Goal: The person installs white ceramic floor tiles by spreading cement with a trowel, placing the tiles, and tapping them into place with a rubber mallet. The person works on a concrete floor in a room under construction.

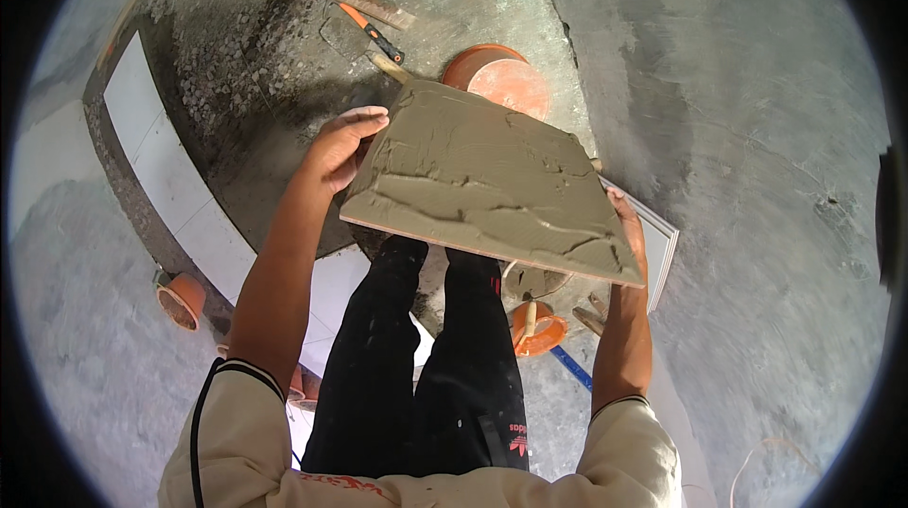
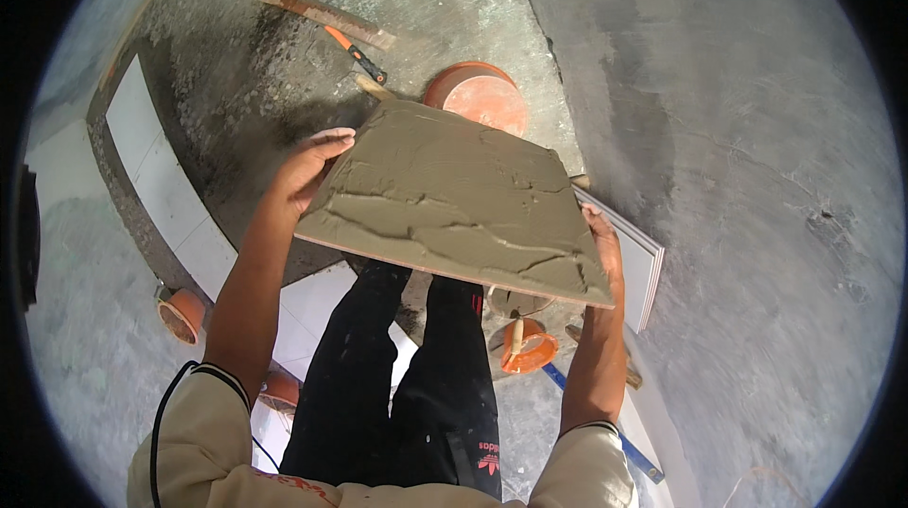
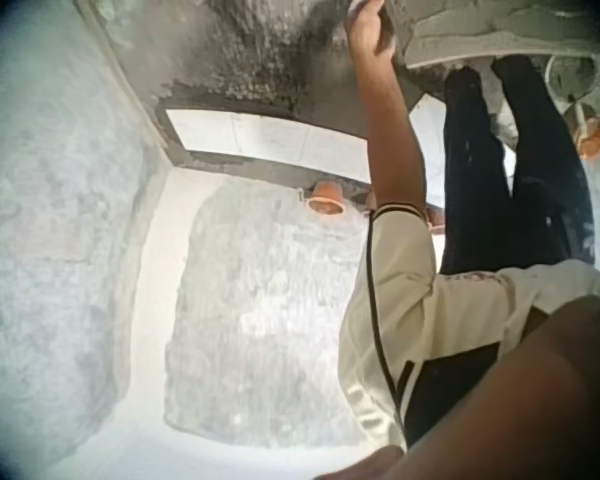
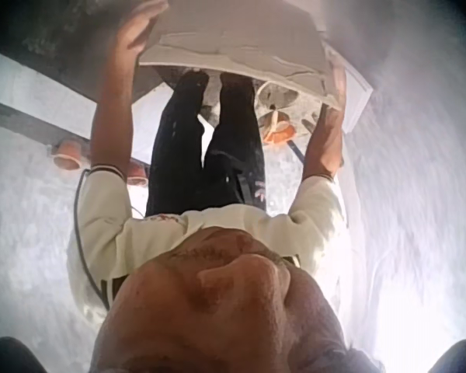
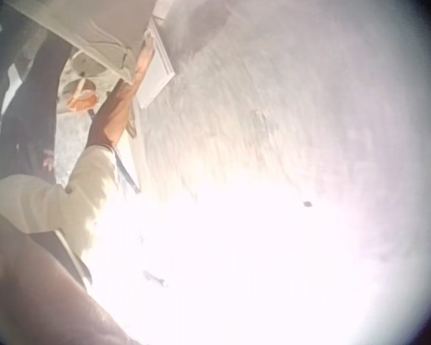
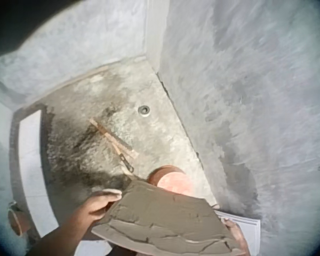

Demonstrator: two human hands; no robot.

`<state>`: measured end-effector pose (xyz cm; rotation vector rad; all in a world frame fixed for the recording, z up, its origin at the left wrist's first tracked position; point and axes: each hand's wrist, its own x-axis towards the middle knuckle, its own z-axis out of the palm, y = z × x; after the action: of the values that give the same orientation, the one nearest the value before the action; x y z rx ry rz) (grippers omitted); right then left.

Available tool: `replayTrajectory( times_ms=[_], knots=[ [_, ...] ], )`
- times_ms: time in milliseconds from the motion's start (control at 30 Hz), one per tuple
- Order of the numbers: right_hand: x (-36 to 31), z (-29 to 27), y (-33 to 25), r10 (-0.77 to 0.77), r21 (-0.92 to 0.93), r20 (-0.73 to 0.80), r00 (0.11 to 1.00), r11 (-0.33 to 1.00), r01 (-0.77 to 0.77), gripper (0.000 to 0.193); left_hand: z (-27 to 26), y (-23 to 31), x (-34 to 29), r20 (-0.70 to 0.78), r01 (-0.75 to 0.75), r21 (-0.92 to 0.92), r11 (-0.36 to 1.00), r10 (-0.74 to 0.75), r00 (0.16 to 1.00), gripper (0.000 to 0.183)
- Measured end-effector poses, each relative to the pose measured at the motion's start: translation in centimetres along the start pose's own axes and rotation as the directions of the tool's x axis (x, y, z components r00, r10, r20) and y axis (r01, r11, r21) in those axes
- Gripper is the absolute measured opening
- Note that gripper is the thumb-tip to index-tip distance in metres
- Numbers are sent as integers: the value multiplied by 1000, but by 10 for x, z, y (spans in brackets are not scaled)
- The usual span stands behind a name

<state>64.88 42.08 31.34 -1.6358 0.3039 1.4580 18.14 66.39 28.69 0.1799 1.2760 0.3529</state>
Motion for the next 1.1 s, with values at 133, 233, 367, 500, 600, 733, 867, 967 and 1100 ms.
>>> replayTrajectory(
  times_ms=[133, 233, 367, 500, 600, 733, 867, 967, 1100],
  knots=[
    [19, -15, -7, -187, -71, -19, 982, 980, 185, 19, 22, 10, 17, -15, 32, 16, 999, -32, 999, 26],
    [45, -26, -10, -145, 138, 80, 986, 981, 133, 17, 30, 12, 9, -45, -34, -48, 998, 31, 998, 22],
    [43, -10, -7, -248, 246, 96, 964, 944, 218, 28, 22, 2, 4, 49, -271, -195, 943, 286, 957, 29],
    [48, -13, 7, -446, -47, 85, 891, 891, 451, 40, 31, -27, 0, 96, -605, 310, 733, 609, 787, 31],
    [61, -27, 5, -595, -250, 65, 801, 768, 590, 45, 52, -26, 2, 47, -549, 624, 556, 675, 736, 33],
    [68, -15, 0, -712, -455, 169, 681, 557, 695, 30, 20, -47, 40, 35, -739, 335, 585, 776, 630, 28],
    [42, 8, -30, -647, -528, 188, 739, 568, 632, 22, 44, -42, 32, -14, -756, 517, 401, 887, 461, 33],
    [31, 19, -55, -622, -574, 271, 735, 508, 642, 24, 42, -45, 19, -111, -747, 484, 455, 879, 463, 37],
    [1, 73, -79, -565, -638, 444, 696, 346, 688, 10, -1, -67, -22, -295, -657, 443, 610, 791, 536, 43]
  ],
)
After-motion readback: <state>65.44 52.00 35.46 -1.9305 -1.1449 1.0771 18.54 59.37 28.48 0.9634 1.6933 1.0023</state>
